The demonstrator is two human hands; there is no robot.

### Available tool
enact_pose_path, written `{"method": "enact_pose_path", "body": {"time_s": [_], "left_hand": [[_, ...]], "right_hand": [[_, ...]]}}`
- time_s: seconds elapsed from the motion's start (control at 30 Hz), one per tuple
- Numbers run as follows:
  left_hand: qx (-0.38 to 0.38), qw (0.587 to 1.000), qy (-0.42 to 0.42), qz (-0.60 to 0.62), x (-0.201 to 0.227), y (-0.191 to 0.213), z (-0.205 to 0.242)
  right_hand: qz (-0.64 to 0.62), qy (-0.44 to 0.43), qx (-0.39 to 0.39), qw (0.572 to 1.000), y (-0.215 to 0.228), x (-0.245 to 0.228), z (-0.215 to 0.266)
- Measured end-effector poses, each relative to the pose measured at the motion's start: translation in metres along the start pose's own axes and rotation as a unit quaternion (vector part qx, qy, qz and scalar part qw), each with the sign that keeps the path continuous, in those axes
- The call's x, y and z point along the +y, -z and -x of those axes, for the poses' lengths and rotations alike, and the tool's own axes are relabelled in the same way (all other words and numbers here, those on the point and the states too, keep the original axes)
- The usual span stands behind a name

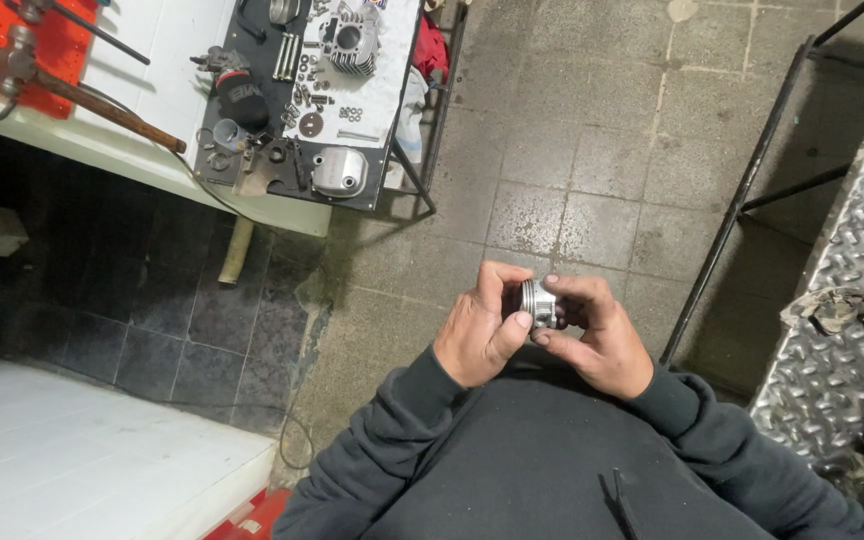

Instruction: The person holds a small cylindrical metal part, rotates it, and uses a file to scrape its surface. They then wipe the part with a cloth. The scene is a workshop with tools and engine parts on a workbench.

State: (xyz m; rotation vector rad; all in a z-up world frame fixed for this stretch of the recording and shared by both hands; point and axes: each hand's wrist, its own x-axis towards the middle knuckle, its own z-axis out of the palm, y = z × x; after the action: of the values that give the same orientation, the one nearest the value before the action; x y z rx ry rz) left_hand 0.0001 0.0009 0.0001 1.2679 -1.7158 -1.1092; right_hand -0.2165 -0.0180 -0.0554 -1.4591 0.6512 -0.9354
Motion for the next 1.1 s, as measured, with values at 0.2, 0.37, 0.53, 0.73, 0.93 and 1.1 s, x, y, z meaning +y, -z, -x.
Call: {"method": "enact_pose_path", "body": {"time_s": [0.2, 0.37, 0.53, 0.73, 0.93, 1.1], "left_hand": [[-0.008, 0.991, 0.043, 0.123, 0.000, -0.003, 0.002], [-0.027, 0.991, 0.051, 0.117, 0.003, 0.001, 0.004], [-0.035, 0.995, -0.011, 0.090, 0.000, 0.004, 0.007], [-0.045, 0.998, 0.010, 0.036, 0.012, 0.022, 0.004], [-0.017, 0.999, 0.025, -0.028, 0.020, 0.032, 0.004], [-0.006, 0.999, 0.024, -0.047, 0.021, 0.037, 0.003]], "right_hand": [[0.135, 0.116, -0.022, 0.984, -0.001, -0.020, -0.013], [0.031, 0.057, -0.021, 0.998, -0.003, -0.010, -0.008], [-0.039, -0.036, 0.031, 0.998, -0.004, 0.003, 0.003], [-0.057, -0.047, 0.030, 0.997, -0.009, 0.002, -0.001], [-0.035, -0.042, 0.029, 0.998, -0.016, 0.002, -0.006], [-0.022, -0.026, 0.021, 0.999, -0.019, 0.001, -0.011]]}}
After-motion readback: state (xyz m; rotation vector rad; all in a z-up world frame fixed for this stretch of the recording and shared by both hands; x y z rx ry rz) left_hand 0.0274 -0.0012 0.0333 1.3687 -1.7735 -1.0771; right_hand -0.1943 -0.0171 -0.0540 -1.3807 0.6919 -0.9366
